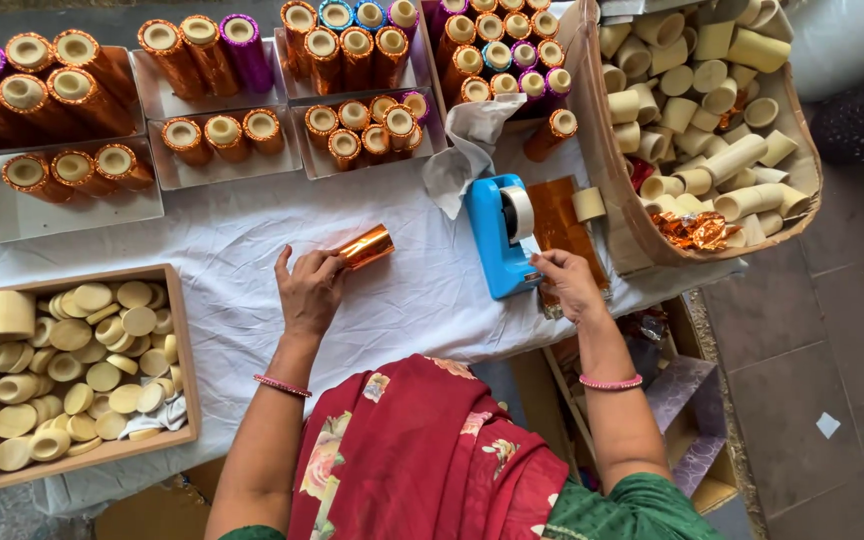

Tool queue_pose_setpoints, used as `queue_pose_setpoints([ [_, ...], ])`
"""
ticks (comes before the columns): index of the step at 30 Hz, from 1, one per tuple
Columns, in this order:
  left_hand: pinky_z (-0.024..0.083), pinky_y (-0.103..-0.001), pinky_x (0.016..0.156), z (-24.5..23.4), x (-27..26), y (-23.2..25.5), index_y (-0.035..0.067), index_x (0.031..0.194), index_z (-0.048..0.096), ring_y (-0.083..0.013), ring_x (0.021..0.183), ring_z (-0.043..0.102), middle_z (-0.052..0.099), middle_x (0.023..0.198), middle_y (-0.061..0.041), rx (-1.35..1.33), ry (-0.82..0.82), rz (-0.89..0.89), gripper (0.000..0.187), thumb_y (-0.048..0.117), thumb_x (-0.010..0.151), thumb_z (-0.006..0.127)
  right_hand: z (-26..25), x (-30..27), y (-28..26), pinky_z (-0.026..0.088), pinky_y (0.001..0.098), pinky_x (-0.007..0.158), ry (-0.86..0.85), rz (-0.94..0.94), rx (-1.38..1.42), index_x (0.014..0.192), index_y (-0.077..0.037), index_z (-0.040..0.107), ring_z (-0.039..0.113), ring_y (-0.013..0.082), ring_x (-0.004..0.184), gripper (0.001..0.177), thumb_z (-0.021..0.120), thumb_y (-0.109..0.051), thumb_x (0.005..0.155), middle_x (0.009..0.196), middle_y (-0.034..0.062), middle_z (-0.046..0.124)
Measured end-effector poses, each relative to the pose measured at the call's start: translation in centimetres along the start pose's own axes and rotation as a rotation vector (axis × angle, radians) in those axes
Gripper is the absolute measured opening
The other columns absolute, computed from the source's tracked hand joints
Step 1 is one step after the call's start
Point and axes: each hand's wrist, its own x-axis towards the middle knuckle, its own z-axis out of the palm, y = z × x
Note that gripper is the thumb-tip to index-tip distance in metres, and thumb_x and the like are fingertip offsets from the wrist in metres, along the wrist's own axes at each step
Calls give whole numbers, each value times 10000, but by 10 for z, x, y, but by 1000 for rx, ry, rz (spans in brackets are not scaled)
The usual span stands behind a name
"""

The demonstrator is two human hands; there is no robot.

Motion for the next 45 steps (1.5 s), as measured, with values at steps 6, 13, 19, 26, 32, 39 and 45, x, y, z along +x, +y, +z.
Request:
queue_pose_setpoints([
  [6,305,-526,1180,1,0,-3,158,1022,738,-143,989,671,710,1035,52,16,1,-11,190,213,857,814,-19,3,27,333,187,524,15,-65,27,1012,-44,725,479,37,650,128,769,-135,932,898,22,675],
  [13,294,-522,1201,0,3,0,157,1009,745,-138,992,669,713,1026,61,14,-22,-23,174,220,864,819,-15,-22,42,494,194,622,41,-3,104,1069,-32,730,607,70,710,176,726,-102,907,912,44,692],
  [19,284,-527,1205,-1,3,-2,156,1023,749,-138,1005,670,715,1034,59,7,-27,-25,181,215,865,815,-33,-10,67,503,222,702,56,-58,11,1032,42,764,612,115,799,169,765,-105,946,993,89,691],
  [26,278,-527,1210,-1,4,-2,157,1029,749,-139,1009,669,717,1053,60,-12,-30,-37,180,212,871,816,-24,-15,55,470,255,861,68,-134,-128,936,4,774,640,100,940,160,773,-137,862,1121,56,719],
  [32,269,-534,1206,-2,6,-2,158,1034,752,-142,1017,672,716,1061,51,-17,-43,-52,195,225,863,819,-28,-17,56,435,265,909,2,-100,-119,936,-1,791,595,110,1003,161,782,-152,879,1185,39,648],
  [39,262,-534,1211,-2,5,-3,154,1057,755,-147,1018,670,715,1079,41,-30,-50,-59,206,226,874,818,-19,-17,65,448,303,859,112,-125,-249,889,-16,771,584,134,1027,148,793,-155,843,1309,41,585],
  [45,262,-542,1210,-1,6,-4,153,1043,753,-142,1012,676,716,1064,52,-34,-55,-59,194,209,870,819,-22,-23,74,434,302,951,80,-220,-247,873,-14,742,549,148,1195,144,788,-146,840,1379,85,539],
])
